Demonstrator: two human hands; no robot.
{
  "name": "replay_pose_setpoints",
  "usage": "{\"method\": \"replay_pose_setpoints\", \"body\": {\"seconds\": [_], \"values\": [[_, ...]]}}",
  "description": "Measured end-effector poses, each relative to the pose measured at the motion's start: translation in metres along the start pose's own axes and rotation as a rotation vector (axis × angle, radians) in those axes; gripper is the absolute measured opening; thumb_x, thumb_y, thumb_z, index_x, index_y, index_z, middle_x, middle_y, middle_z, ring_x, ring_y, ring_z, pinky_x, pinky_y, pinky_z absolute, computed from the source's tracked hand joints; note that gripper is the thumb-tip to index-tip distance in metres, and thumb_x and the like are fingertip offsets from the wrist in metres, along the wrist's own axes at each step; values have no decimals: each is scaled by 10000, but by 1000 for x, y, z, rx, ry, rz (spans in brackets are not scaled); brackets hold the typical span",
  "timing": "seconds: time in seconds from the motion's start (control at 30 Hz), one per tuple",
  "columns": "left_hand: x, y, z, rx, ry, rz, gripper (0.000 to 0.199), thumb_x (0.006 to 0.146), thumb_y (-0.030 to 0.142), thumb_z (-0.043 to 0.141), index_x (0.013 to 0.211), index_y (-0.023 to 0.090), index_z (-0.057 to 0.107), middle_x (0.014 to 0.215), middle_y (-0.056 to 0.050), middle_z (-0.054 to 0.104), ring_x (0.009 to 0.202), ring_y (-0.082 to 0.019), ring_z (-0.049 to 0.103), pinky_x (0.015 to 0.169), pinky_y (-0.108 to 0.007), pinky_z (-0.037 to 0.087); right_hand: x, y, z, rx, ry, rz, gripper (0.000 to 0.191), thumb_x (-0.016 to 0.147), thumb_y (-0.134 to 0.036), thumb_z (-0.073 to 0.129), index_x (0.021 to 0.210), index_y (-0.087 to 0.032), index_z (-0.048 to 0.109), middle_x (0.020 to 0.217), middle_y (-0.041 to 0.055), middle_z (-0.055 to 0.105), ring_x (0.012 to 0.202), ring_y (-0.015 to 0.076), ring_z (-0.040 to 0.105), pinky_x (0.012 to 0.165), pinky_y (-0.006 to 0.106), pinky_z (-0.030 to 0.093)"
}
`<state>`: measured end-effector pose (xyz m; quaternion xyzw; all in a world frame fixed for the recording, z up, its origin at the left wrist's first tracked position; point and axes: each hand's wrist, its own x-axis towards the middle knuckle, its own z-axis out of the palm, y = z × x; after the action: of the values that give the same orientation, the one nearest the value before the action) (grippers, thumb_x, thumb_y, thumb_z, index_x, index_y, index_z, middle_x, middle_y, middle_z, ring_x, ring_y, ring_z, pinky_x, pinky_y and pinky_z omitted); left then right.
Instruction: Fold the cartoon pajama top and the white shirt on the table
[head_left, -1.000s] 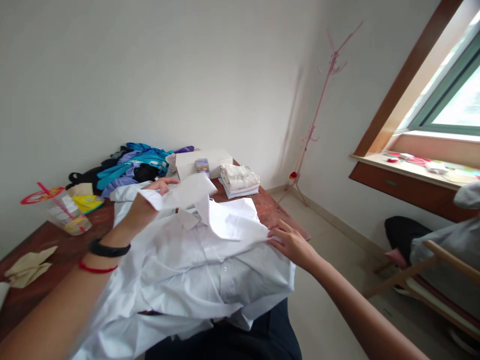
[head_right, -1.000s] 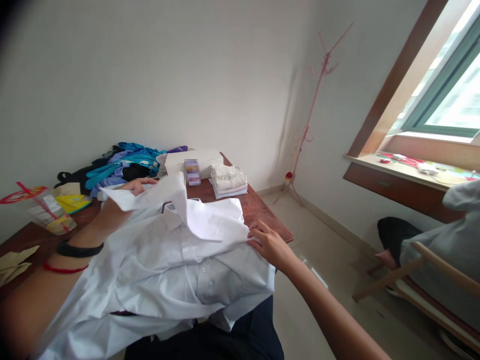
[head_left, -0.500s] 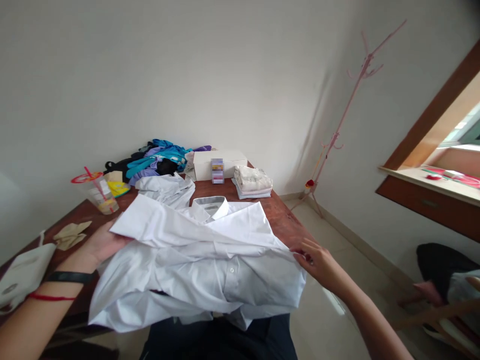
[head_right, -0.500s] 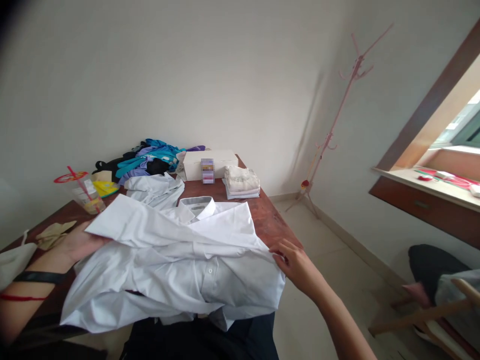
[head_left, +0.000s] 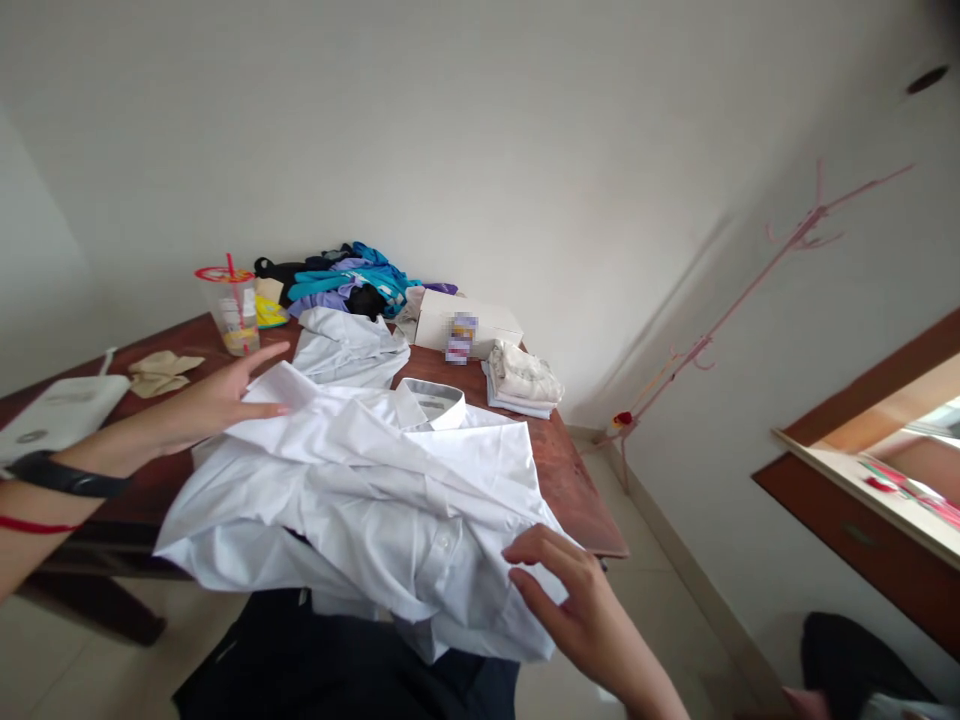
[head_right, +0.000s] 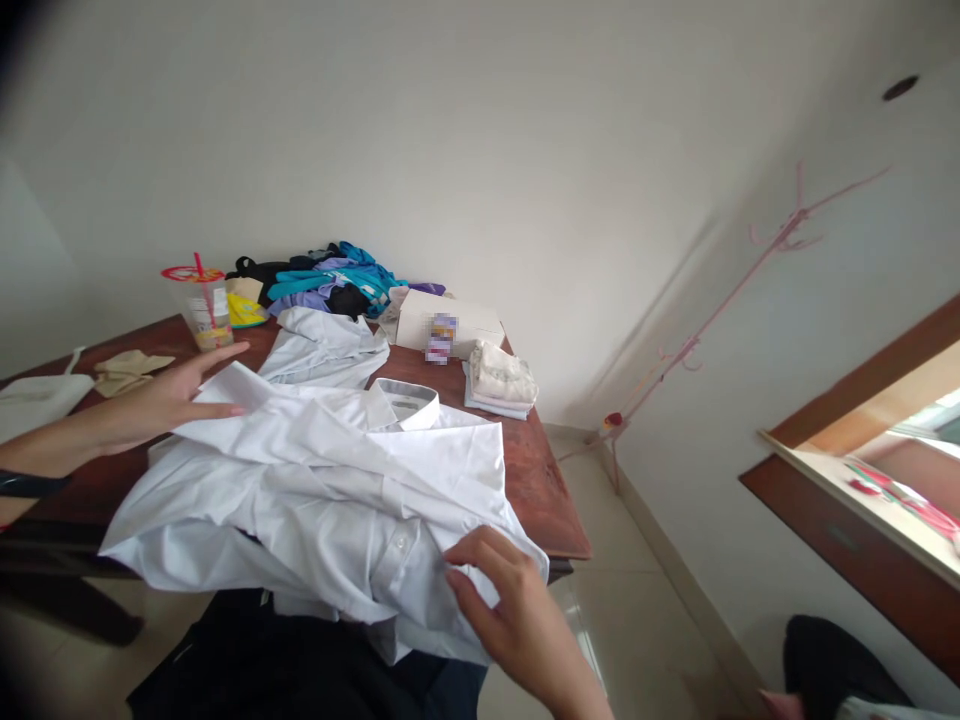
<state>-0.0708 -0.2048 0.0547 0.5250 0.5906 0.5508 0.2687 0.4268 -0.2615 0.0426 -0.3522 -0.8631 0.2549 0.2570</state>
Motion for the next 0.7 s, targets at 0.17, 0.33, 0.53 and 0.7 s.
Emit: {"method": "replay_pose_setpoints", "body": {"seconds": [0.17,0.33,0.53,0.7], "values": [[4,41,-7,36,-107,66,447,584,383,949,922,155,765,932,-19,767,911,-232,682,826,-353,585,31,-30,38,148,-211,-169,252,977,-250,622,1220,-284,680,1265,62,679,1157,197,662,994,314,550],[-16,115,5,-44,-30,262,381,658,375,912,746,89,677,952,-34,727,1172,-367,657,1023,-598,468,67,-21,78,-7,-284,-261,552,957,-338,673,1478,-252,516,1637,121,385,1528,293,337,1209,487,384],[-20,151,28,-59,4,435,355,709,328,849,826,61,646,1016,-33,719,1156,-379,678,862,-525,574,90,2,97,-132,-127,-71,688,973,-435,636,1572,-190,404,1625,201,378,1491,379,385,1196,591,362],[-18,159,34,-202,55,320,110,817,62,692,844,13,598,1090,-70,685,1231,-409,617,856,-495,558,88,24,85,-108,190,26,563,981,-393,610,1506,-225,498,1481,151,573,1461,371,432,1204,613,342]]}}
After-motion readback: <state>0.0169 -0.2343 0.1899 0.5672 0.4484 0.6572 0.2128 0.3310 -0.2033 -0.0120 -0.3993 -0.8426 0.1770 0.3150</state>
